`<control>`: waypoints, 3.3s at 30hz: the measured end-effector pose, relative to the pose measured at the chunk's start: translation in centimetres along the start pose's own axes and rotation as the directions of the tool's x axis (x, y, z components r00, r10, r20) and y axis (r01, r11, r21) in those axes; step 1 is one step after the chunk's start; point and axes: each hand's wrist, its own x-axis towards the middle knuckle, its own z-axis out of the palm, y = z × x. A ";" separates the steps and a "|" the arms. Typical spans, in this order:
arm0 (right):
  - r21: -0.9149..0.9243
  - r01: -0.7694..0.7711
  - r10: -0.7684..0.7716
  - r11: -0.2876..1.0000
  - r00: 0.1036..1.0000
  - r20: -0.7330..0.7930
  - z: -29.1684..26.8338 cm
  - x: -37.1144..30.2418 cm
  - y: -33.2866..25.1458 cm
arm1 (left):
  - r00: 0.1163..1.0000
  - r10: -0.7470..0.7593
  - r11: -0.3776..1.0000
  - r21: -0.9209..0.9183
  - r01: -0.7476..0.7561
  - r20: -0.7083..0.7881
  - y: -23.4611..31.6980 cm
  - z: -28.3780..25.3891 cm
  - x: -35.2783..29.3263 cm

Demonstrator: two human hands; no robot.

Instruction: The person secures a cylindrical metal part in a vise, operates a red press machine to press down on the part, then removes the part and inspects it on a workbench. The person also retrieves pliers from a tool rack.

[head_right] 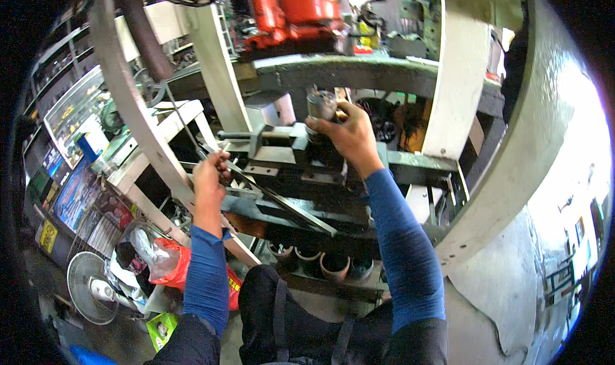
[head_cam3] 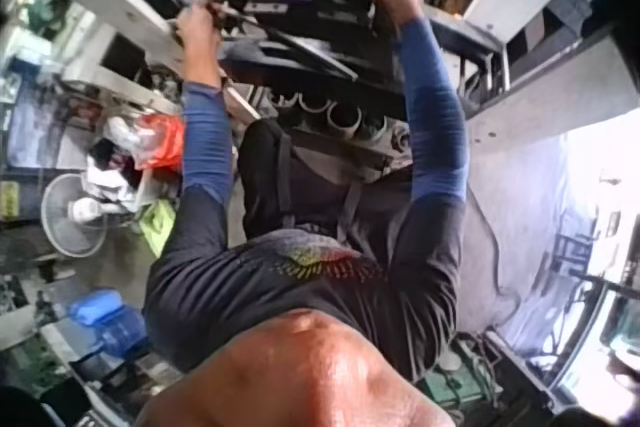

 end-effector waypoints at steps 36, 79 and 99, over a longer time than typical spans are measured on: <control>-0.038 -0.069 0.072 0.997 0.995 0.064 0.3 0.0 -2.3 | 0.982 -0.188 0.890 -0.429 0.156 -0.032 -3.0 5.2 5.3; -0.114 -0.049 0.059 0.992 0.994 0.088 -0.9 1.6 -1.4 | 0.961 -0.187 0.830 -0.490 0.266 0.205 -3.7 5.0 5.9; -0.177 -0.077 0.086 0.981 0.995 0.042 -2.8 0.8 -0.7 | 0.909 -0.042 0.833 -0.488 0.261 0.415 -4.7 6.3 4.3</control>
